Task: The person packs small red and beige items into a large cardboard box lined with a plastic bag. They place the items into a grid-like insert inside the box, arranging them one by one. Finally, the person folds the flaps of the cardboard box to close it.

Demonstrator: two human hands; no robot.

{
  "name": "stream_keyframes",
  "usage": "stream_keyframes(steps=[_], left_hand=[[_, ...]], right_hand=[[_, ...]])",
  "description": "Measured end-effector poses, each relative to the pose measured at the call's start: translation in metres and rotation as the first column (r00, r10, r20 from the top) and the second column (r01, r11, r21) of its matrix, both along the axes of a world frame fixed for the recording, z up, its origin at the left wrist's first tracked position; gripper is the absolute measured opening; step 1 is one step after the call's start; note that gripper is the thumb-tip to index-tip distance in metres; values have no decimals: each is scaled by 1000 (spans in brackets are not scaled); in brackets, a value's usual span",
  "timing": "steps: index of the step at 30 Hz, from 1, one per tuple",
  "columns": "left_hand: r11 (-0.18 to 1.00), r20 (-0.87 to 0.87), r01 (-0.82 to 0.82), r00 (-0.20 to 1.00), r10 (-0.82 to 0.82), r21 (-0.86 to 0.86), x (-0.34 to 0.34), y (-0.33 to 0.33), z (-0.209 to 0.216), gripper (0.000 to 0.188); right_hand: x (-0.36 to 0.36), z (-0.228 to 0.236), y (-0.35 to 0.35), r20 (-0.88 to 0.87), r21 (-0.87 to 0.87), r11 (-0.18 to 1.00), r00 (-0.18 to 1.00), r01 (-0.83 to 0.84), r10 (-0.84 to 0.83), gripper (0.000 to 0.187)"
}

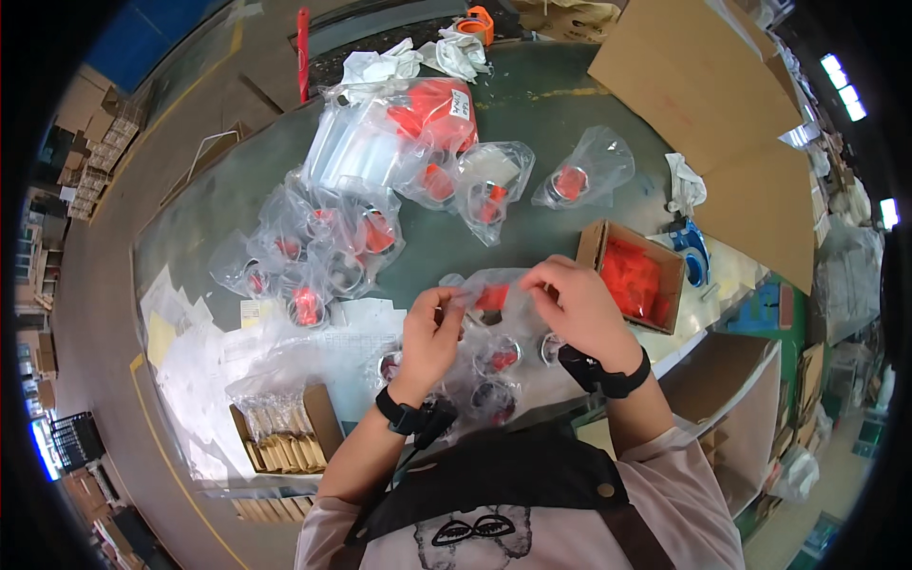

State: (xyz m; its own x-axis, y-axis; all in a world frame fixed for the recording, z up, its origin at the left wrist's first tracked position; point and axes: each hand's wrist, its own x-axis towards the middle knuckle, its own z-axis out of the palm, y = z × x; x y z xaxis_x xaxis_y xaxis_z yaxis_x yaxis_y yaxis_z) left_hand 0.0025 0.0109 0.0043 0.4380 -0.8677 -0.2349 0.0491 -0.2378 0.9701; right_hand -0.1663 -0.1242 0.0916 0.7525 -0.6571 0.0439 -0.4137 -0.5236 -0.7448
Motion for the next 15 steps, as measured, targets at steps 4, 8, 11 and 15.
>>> stream_keyframes(steps=[4, 8, 11, 15], left_hand=[[1000, 62, -6, 998, 8, -25, 2, -2, 5, 16], [998, 122, -2, 993, 9, -57, -8, -6, 16, 12], [993, -34, -110, 993, 109, -34, -6, -3, 18, 13], [995, -98, -91, 991, 87, -37, 9, 9, 18, 17]], right_hand=[[6, 14, 6, -31, 110, 991, 996, -77, 81, 7], [35, -48, 23, -292, -262, 888, 908, -378, 300, 11], [60, -75, 23, -515, -183, 902, 820, -390, 250, 13], [73, -82, 21, -511, -158, 919, 826, -360, 236, 11]])
